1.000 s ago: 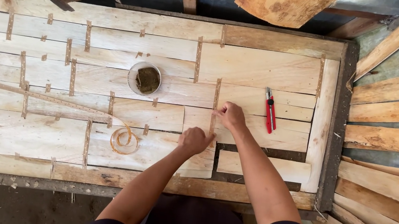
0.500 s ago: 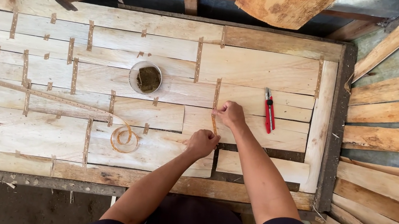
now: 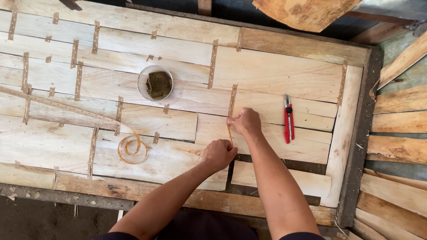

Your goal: Applying glue and thin wood strips to a larger wooden panel.

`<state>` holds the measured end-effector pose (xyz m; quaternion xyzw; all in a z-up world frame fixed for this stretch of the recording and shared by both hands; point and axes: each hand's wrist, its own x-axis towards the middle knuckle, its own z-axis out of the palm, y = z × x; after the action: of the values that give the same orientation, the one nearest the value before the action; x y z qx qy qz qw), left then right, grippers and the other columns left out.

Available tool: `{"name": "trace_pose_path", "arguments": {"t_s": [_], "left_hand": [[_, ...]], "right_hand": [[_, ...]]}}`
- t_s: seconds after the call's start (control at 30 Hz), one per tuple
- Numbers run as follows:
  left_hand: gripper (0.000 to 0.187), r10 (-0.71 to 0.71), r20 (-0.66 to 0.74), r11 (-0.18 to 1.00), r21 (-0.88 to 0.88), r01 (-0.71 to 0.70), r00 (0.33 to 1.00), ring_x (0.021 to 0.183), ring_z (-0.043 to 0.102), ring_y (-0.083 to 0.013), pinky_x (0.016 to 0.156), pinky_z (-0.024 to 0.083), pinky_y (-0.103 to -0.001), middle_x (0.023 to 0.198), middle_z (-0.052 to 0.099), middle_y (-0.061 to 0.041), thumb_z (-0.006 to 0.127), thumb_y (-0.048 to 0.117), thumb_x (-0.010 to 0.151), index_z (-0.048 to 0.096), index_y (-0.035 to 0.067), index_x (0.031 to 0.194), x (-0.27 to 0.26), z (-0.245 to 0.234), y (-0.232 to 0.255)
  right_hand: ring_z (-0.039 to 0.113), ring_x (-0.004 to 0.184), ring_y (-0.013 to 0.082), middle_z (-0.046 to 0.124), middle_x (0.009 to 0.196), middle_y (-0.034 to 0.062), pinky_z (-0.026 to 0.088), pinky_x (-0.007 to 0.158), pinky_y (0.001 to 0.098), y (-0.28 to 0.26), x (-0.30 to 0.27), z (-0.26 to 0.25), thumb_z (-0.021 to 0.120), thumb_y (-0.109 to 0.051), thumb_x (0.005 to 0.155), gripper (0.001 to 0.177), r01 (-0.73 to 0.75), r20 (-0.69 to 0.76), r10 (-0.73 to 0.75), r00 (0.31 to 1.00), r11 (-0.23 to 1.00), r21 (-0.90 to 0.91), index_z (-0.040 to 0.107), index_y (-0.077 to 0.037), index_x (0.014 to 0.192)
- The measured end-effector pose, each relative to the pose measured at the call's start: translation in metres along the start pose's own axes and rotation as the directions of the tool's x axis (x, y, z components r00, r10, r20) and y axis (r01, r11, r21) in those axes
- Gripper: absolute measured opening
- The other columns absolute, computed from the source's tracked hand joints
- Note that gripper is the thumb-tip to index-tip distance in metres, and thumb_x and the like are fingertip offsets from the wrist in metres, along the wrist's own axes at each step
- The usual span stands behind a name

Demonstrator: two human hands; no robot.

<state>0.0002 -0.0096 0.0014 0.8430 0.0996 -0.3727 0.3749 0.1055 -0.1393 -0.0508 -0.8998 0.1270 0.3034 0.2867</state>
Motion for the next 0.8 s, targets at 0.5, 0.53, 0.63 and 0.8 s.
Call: {"name": "trace_pose_path", "arguments": {"t_s": [0.5, 0.53, 0.63, 0.8], "left_hand": [[0.028, 0.227, 0.077, 0.921, 0.307, -0.239, 0.971, 0.086, 0.073, -0.0313, 0.082, 0.058, -0.047, 0.092, 0.074, -0.017, 0.056, 0.028, 0.101, 0.069, 0.004, 0.098, 0.012, 0.010, 0.016], [0.028, 0.227, 0.077, 0.921, 0.307, -0.240, 0.971, 0.086, 0.073, -0.0313, 0.082, 0.058, -0.047, 0.092, 0.074, -0.017, 0.056, 0.028, 0.101, 0.069, 0.004, 0.098, 0.012, 0.010, 0.015], [0.028, 0.258, 0.057, 0.910, 0.319, -0.263, 0.964, 0.088, 0.073, -0.0319, 0.083, 0.057, -0.047, 0.092, 0.074, -0.017, 0.057, 0.028, 0.101, 0.070, 0.004, 0.097, 0.013, 0.010, 0.015], [0.029, 0.272, 0.093, 0.875, 0.391, -0.287, 0.958, 0.088, 0.074, -0.0297, 0.081, 0.059, -0.045, 0.093, 0.074, -0.016, 0.056, 0.030, 0.102, 0.069, 0.003, 0.100, 0.017, 0.015, 0.011]], "right_hand": [[0.073, 0.077, 0.0245, 0.076, 0.087, 0.0145, 0.059, 0.068, 0.0354, -0.021, 0.002, -0.005, 0.100, -0.038, 0.063, 0.055, -0.168, -0.002, 0.168, 0.986, 0.985, -0.035, 0.071, 0.000, 0.089], [0.073, 0.077, 0.0245, 0.076, 0.087, 0.0145, 0.059, 0.068, 0.0354, -0.023, 0.001, -0.006, 0.100, -0.038, 0.063, 0.055, -0.168, -0.002, 0.168, 0.986, 0.985, -0.035, 0.071, 0.000, 0.089], [0.075, 0.080, 0.0260, 0.077, 0.089, 0.0161, 0.060, 0.070, 0.0358, -0.026, 0.001, -0.007, 0.098, -0.041, 0.065, 0.056, -0.209, 0.018, 0.211, 0.977, 0.975, -0.079, 0.071, 0.001, 0.091], [0.076, 0.084, 0.0260, 0.077, 0.093, 0.0155, 0.061, 0.073, 0.0354, -0.025, 0.005, -0.005, 0.100, -0.037, 0.062, 0.056, -0.245, 0.001, 0.245, 0.969, 0.968, -0.050, 0.071, 0.000, 0.093]]}}
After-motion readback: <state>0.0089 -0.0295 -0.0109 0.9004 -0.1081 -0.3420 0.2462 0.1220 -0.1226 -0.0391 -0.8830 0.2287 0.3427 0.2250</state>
